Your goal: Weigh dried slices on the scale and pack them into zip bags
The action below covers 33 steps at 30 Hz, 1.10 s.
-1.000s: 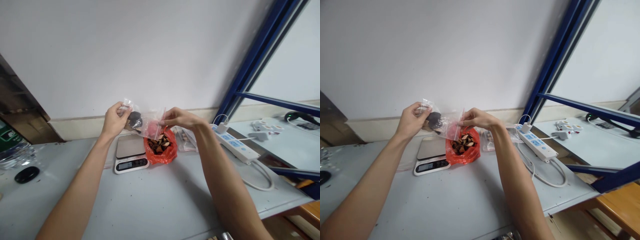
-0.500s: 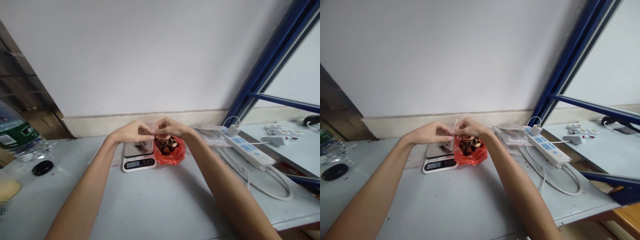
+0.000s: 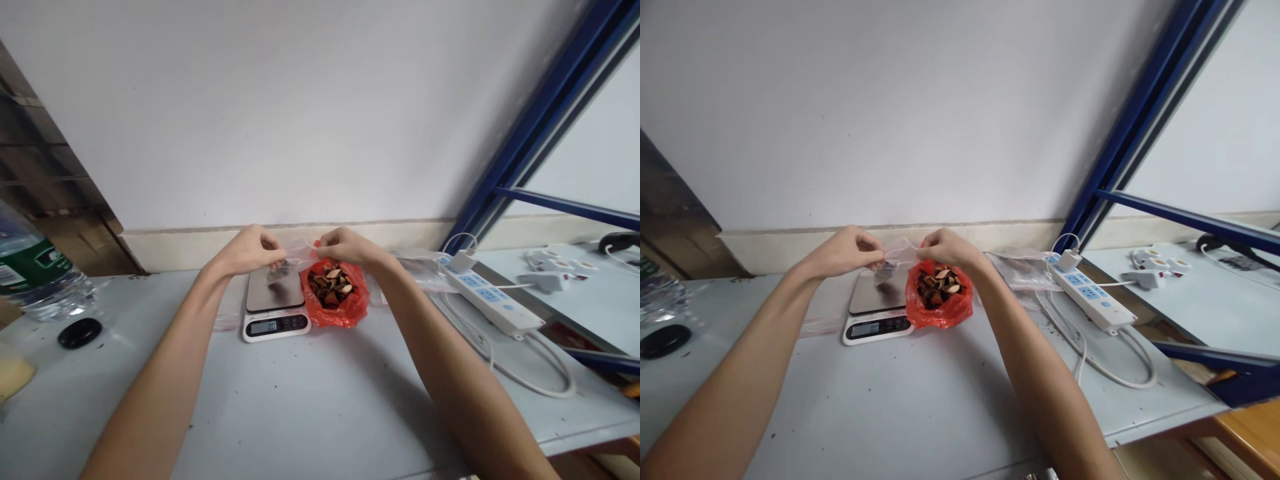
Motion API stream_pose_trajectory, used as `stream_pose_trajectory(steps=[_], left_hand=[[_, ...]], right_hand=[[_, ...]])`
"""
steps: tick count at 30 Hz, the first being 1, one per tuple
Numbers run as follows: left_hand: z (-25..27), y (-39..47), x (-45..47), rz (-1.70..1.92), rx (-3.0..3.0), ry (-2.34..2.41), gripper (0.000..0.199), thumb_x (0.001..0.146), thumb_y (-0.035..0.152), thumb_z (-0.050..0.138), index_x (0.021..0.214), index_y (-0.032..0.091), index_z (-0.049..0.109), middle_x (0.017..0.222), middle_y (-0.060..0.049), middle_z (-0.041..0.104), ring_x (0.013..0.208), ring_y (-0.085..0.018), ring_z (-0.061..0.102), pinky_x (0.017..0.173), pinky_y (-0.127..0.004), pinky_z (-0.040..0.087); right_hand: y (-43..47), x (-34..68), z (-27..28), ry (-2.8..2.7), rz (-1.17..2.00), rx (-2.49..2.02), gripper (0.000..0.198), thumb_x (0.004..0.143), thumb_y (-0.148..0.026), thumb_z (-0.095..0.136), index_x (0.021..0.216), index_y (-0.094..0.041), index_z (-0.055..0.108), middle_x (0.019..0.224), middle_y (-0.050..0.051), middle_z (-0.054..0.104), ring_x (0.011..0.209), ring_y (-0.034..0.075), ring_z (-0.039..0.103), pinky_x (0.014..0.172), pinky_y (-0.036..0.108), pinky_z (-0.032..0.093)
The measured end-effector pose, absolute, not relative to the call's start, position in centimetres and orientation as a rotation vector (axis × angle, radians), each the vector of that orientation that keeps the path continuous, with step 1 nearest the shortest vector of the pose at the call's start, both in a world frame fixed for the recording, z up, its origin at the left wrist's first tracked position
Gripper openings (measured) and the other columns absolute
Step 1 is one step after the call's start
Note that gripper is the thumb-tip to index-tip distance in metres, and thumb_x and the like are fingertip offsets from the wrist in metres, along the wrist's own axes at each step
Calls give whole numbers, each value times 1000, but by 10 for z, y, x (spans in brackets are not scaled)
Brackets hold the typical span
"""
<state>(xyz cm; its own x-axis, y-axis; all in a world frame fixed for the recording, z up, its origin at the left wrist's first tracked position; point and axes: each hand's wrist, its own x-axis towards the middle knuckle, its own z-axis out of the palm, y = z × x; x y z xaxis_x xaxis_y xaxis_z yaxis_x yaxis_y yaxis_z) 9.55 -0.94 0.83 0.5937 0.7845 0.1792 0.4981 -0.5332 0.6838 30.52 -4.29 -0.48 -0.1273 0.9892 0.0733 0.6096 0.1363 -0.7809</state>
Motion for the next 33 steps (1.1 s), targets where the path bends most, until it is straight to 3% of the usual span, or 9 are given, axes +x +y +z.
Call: stream_pose_trajectory(steps=[4, 10, 12, 15, 19, 23, 26, 29, 33], left_hand=[[8, -12, 101, 867, 2270, 1127, 18, 63, 27, 56, 48, 18, 63, 48, 2, 59, 51, -13, 53, 51, -24, 39], [7, -26, 120, 951, 2328, 870, 15, 66, 25, 55, 55, 18, 62, 53, 1, 64, 52, -13, 57, 54, -24, 44], [6, -24, 121, 1052, 2334, 792, 16, 71, 26, 56, 59, 18, 63, 58, 0, 66, 56, -14, 59, 60, -25, 49], [1, -13, 118, 1358, 2201, 889, 16, 79, 30, 58, 75, 18, 68, 83, -4, 74, 80, -19, 68, 77, -30, 55], [-5, 0, 114, 1298, 1734, 1049, 39, 85, 30, 64, 123, 21, 63, 115, -9, 71, 104, -23, 68, 90, -38, 55], [-5, 0, 114, 1098, 1421, 877, 51, 83, 25, 74, 132, 22, 59, 89, -4, 75, 83, -18, 72, 85, -36, 57], [-4, 0, 115, 1188, 1364, 885, 44, 76, 22, 80, 119, 18, 68, 76, -1, 74, 72, -15, 71, 79, -31, 57], [-6, 4, 115, 1255, 1374, 909, 42, 67, 27, 87, 105, 15, 74, 78, -3, 76, 73, -15, 71, 77, -30, 57], [-15, 7, 121, 1274, 1481, 854, 44, 55, 40, 93, 88, 15, 80, 85, -8, 80, 80, -20, 73, 80, -33, 58]], right_hand=[[-50, 292, 1, -1719, 299, -1457, 18, 62, -3, 54, 59, -21, 54, 74, 0, 60, 74, 15, 56, 67, 25, 43], [-56, 282, 2, -1990, 478, -1756, 33, 71, -5, 60, 96, -18, 78, 88, 5, 76, 81, 17, 66, 69, 24, 47], [-56, 290, 4, -2024, 466, -1741, 50, 73, -7, 67, 121, -20, 72, 100, 5, 77, 86, 18, 67, 73, 24, 49], [-58, 307, 11, -2054, 384, -1633, 81, 77, -18, 75, 152, -21, 45, 108, 8, 75, 93, 20, 68, 84, 30, 52], [-60, 329, 18, -2124, 376, -1499, 93, 86, -33, 70, 162, -16, 19, 104, 9, 76, 95, 22, 69, 94, 39, 52], [-61, 349, 17, -2227, 477, -1375, 94, 90, -38, 63, 164, -17, 9, 109, 9, 77, 95, 22, 70, 93, 38, 53], [-62, 365, 17, -2334, 606, -1341, 74, 88, -33, 62, 157, -23, 37, 120, 8, 74, 99, 20, 69, 85, 32, 55], [-67, 379, 21, -2430, 841, -1394, 40, 86, -33, 62, 122, -22, 73, 114, 6, 77, 95, 19, 70, 77, 28, 56], [-74, 386, 27, -2266, 1036, -1709, 31, 85, -44, 64, 84, -16, 78, 82, 6, 77, 75, 18, 71, 67, 27, 57]])
